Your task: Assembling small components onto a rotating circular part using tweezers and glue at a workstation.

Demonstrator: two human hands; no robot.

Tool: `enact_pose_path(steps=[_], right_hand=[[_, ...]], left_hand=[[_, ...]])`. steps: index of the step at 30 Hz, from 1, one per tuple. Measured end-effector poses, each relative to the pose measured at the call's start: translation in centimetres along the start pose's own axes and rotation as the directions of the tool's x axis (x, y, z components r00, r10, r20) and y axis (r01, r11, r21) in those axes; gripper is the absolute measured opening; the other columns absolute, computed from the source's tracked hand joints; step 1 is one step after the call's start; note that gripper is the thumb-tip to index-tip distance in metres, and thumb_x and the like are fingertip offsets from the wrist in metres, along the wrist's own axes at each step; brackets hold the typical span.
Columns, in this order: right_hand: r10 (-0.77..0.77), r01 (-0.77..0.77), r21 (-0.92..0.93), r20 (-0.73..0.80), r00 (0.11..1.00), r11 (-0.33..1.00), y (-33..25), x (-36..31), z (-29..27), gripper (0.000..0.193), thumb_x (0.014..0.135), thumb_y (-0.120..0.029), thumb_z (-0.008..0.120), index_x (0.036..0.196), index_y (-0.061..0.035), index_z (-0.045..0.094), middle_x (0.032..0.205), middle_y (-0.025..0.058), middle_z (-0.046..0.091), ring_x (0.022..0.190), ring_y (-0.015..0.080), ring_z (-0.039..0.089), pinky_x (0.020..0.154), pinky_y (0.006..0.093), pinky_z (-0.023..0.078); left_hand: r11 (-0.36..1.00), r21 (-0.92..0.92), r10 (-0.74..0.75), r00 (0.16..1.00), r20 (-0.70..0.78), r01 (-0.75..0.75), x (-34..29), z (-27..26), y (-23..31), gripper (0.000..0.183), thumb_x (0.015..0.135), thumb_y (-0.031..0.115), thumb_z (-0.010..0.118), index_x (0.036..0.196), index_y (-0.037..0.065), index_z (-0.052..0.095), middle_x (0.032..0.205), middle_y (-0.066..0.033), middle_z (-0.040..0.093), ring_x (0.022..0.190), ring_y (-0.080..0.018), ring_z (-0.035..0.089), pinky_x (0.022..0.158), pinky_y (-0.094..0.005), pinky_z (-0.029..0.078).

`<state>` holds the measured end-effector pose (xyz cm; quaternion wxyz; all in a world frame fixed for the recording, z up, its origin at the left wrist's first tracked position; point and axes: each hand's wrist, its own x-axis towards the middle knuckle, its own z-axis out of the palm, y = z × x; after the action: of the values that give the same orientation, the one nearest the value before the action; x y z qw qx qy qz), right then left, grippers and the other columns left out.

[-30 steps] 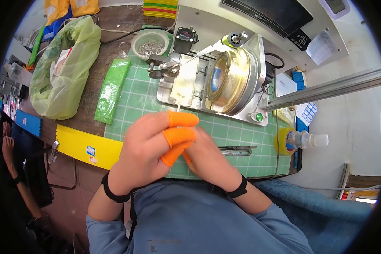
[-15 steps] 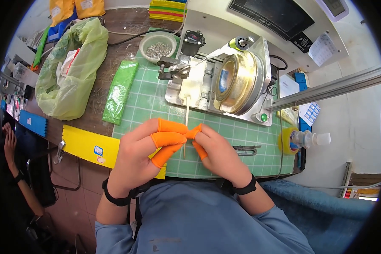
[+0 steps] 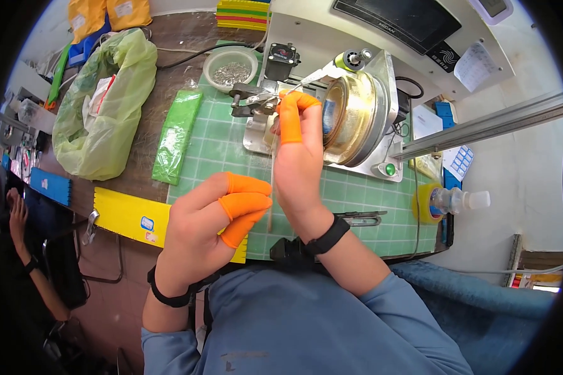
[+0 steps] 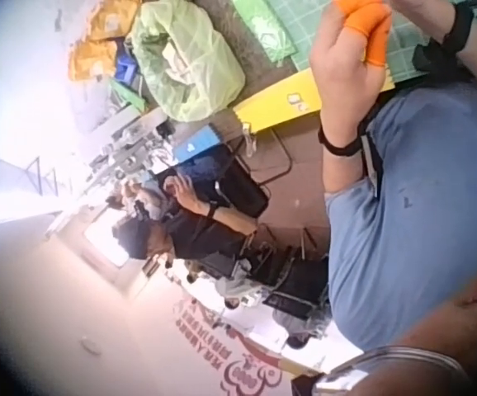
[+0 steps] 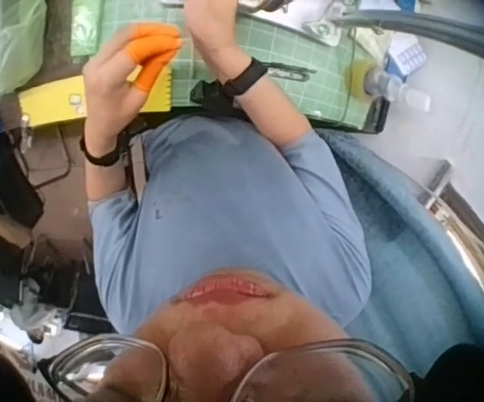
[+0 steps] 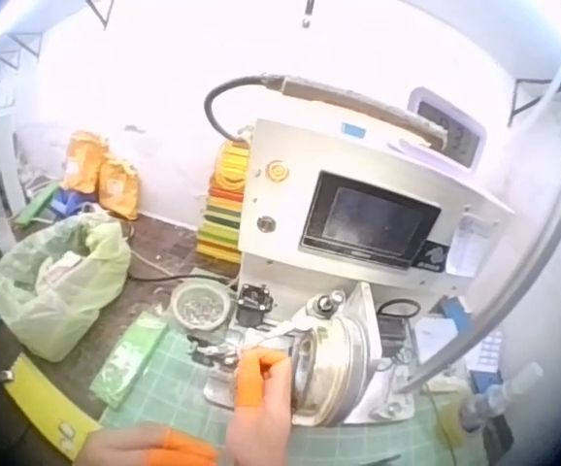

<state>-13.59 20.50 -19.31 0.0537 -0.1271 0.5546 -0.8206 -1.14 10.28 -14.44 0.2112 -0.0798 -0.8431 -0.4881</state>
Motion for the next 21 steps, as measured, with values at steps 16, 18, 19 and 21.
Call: enact_pose_path(steps=[16,18,19,21], right_hand=[[-0.045,0.046,-0.056,0.02,0.999,0.997,-0.1,-0.2,0.7,0.005,0.111,-0.011,0.047,0.112,-0.0069,0.049,0.108,0.0018,0.048,0.1,0.0108,0.045,0.097,0.0261,0.038],[-0.044,0.045,-0.039,0.026,0.999,0.998,0.0,-0.1,0.5,0.004,0.111,-0.011,0.047,0.113,-0.0069,0.048,0.107,0.0019,0.048,0.099,0.0111,0.044,0.096,0.0261,0.038],[-0.046,0.047,-0.039,0.026,0.999,0.998,0.0,0.0,0.5,0.004,0.111,-0.011,0.047,0.113,-0.0069,0.048,0.107,0.0019,0.048,0.099,0.0111,0.044,0.096,0.0261,0.038],[-0.048,0.047,-0.072,-0.021,0.999,0.996,0.7,0.7,-0.7,0.004,0.111,-0.01,0.047,0.114,-0.0071,0.048,0.107,0.0019,0.048,0.098,0.0108,0.044,0.096,0.0261,0.038]], left_hand=[[0.989,-0.055,0.133,0.665,0.735,-0.137,3.1,-9.0,4.5,0.036,0.078,0.029,0.086,0.106,0.009,0.078,0.101,-0.0077,0.077,0.078,-0.0237,0.071,0.061,-0.0349,0.049],[0.978,0.082,0.094,0.756,0.648,-0.191,5.0,-10.2,5.4,0.044,0.072,0.032,0.088,0.106,0.007,0.078,0.1,-0.0094,0.077,0.077,-0.0243,0.072,0.064,-0.0346,0.051],[0.933,0.274,0.11,0.912,0.395,-0.231,4.8,-9.0,5.1,0.041,0.072,0.024,0.088,0.107,0.007,0.077,0.1,-0.0104,0.077,0.08,-0.0274,0.073,0.068,-0.0343,0.053],[0.82,0.525,0.126,0.967,0.221,-0.227,8.5,-6.4,1.5,0.047,0.075,0.008,0.084,0.12,0.007,0.072,0.118,-0.0153,0.072,0.103,-0.0331,0.071,0.083,-0.0382,0.055]])
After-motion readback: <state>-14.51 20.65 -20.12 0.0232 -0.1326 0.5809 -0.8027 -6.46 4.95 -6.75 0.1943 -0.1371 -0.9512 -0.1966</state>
